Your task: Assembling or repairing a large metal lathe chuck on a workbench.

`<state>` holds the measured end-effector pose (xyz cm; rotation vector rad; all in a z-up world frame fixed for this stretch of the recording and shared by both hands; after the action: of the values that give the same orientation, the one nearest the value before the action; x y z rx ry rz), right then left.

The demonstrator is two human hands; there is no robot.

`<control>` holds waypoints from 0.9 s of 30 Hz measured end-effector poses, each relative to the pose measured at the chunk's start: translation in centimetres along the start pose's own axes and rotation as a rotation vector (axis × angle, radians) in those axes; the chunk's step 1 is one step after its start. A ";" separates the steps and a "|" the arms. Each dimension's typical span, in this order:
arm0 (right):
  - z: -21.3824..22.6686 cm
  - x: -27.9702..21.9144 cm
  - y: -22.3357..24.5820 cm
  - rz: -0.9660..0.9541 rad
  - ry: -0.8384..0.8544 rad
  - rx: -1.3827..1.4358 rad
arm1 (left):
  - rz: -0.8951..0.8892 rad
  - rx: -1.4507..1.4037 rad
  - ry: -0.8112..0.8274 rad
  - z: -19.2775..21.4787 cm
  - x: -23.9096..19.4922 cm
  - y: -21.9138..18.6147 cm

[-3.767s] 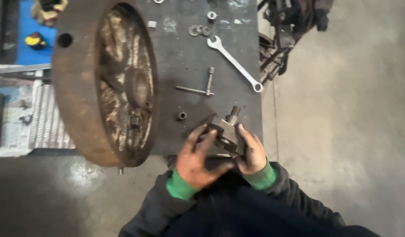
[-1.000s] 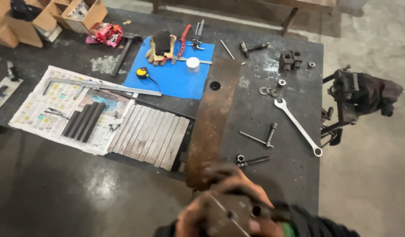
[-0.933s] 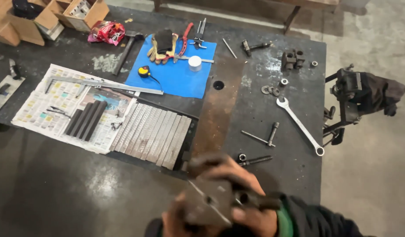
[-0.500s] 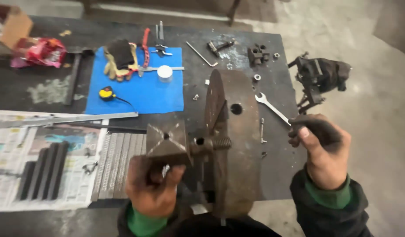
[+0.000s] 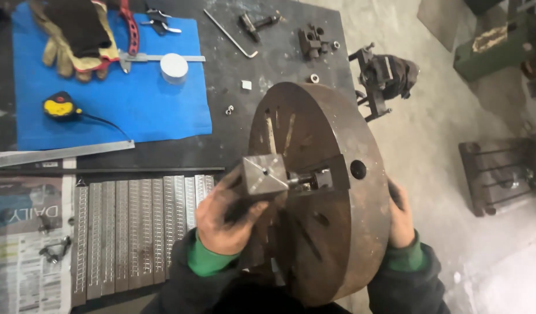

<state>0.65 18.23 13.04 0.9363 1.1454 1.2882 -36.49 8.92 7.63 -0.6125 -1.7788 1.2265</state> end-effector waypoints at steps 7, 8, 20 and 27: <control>-8.3 -1.9 5.3 -0.066 -0.114 -0.043 | -0.243 0.024 0.133 -2.0 1.4 -0.3; -8.2 -1.9 5.2 -0.058 -0.119 -0.043 | -0.278 0.020 0.164 -2.3 1.6 -0.3; -6.1 -0.4 0.8 -0.006 -0.115 -0.013 | -0.237 -0.004 0.187 -5.7 -0.2 2.1; -5.4 1.5 -4.4 0.020 -0.045 0.006 | -0.152 0.055 0.188 -5.7 -1.1 2.2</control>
<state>-3.72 18.82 7.45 0.9780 1.1079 1.2744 -31.19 11.70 5.94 -0.5325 -1.5992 1.0753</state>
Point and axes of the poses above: each hand's wrist, its own x-axis towards the middle knuckle, its own z-axis out of the back of the hand, y = z × x, the point moved 2 cm from there along x, towards the middle knuckle, and after that the axes turned 5 degrees about x, right-handed, at the moved point
